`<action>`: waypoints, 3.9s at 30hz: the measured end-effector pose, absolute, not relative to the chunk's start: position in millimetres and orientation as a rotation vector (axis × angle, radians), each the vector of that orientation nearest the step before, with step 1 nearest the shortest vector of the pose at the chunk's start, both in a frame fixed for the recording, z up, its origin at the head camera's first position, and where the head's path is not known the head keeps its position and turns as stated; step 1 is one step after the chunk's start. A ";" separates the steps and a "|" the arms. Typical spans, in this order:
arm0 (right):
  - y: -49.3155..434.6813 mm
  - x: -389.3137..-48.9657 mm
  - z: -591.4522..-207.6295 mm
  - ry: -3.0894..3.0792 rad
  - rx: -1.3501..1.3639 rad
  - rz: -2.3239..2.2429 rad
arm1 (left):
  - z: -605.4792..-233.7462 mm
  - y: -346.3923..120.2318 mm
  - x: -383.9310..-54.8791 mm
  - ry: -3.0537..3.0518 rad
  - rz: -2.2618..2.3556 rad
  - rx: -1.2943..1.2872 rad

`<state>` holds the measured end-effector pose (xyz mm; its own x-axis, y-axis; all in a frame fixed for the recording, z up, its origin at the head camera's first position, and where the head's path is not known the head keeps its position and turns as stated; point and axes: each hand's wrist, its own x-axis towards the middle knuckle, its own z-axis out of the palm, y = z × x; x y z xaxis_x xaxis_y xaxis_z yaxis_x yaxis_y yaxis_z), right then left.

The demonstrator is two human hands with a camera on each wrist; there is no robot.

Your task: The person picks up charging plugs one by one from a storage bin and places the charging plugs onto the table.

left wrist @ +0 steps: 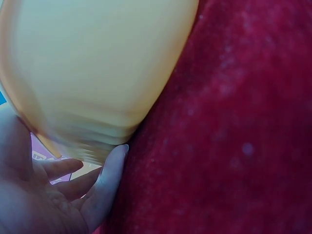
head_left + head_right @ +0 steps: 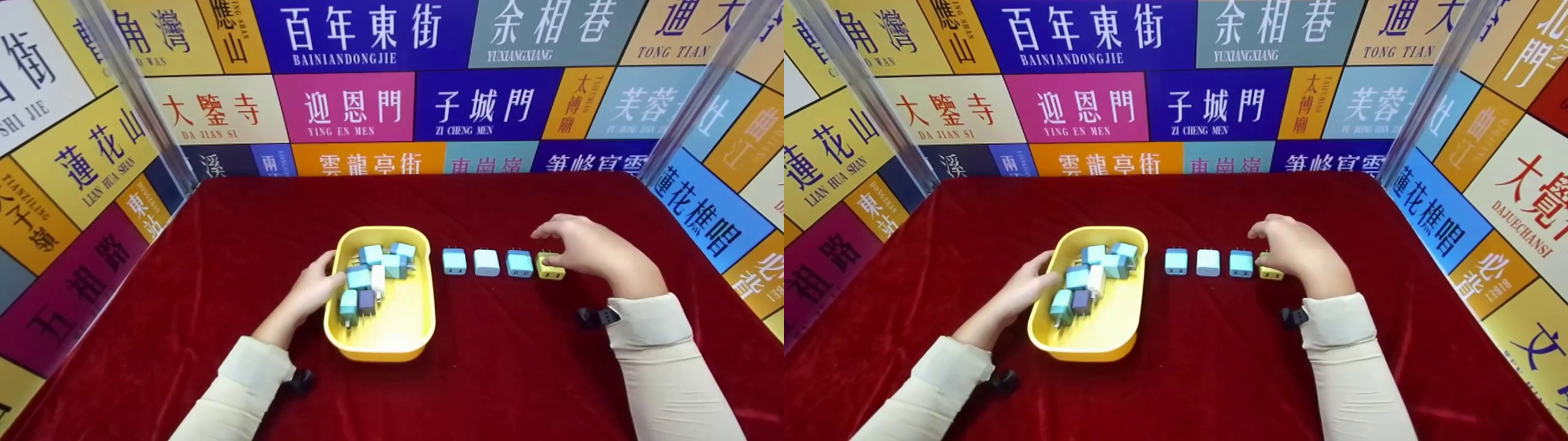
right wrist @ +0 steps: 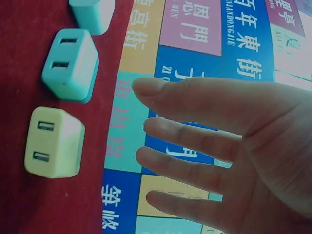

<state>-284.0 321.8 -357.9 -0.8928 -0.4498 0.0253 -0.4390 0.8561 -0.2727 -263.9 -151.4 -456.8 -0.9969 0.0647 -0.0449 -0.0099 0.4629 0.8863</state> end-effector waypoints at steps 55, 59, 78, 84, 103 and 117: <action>223.3 -242.7 -359.2 3.053 -1.394 -0.336 | -455.1 -151.1 -266.3 2.608 1.586 0.055; 210.4 -242.7 -366.9 3.035 -1.505 -0.341 | -454.8 -152.0 -266.6 2.608 1.580 0.055; 136.6 -244.3 -387.0 2.836 -1.785 -0.206 | -456.7 -149.8 -264.9 2.601 1.575 0.020; 116.4 -258.3 -388.7 2.845 -1.805 -0.112 | -456.1 -150.6 -265.4 2.608 1.572 0.024; 77.6 -276.9 -412.7 2.797 -1.865 -0.021 | -458.5 -152.3 -263.8 2.611 1.576 0.045; 86.7 -265.6 -410.0 2.903 -1.892 0.156 | -457.0 -152.0 -263.8 2.603 1.599 0.065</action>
